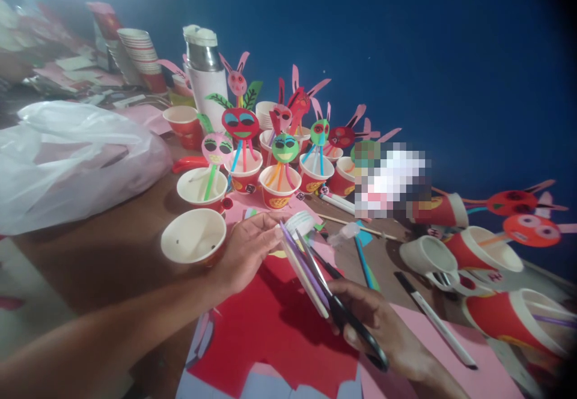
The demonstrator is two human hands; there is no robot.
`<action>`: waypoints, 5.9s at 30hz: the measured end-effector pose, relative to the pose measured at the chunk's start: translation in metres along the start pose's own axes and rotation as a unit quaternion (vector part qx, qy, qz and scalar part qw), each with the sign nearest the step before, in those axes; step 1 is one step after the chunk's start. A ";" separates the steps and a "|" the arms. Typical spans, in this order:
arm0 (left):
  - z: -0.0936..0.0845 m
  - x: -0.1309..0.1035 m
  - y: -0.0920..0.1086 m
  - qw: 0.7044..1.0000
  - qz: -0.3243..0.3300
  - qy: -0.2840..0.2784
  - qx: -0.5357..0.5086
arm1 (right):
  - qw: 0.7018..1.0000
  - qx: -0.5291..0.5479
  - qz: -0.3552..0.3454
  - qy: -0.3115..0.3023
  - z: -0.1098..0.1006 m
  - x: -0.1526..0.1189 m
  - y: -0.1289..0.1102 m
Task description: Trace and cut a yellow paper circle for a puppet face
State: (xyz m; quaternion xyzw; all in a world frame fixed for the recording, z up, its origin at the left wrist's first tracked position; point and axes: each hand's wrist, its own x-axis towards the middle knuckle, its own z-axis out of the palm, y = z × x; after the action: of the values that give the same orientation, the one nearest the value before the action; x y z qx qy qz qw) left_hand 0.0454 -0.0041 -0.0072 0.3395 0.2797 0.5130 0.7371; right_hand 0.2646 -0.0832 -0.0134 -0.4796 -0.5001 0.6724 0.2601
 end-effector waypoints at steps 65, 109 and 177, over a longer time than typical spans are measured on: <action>0.003 -0.012 0.003 0.959 0.079 -0.109 0.250 | 0.798 -0.599 -0.051 0.043 0.004 -0.031 -0.022; 0.021 -0.033 -0.022 0.964 -0.079 -0.119 0.225 | 0.680 -0.590 -0.291 0.325 0.030 0.013 -0.018; 0.023 -0.033 -0.019 0.958 -0.043 -0.091 0.268 | 0.654 -0.607 -0.340 0.297 0.022 0.019 -0.015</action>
State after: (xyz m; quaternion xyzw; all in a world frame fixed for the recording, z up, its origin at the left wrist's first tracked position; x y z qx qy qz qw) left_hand 0.0631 -0.0452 -0.0062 0.5574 0.3531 0.3545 0.6625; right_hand 0.2352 -0.0709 -0.0061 -0.5017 -0.8208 -0.0948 0.2559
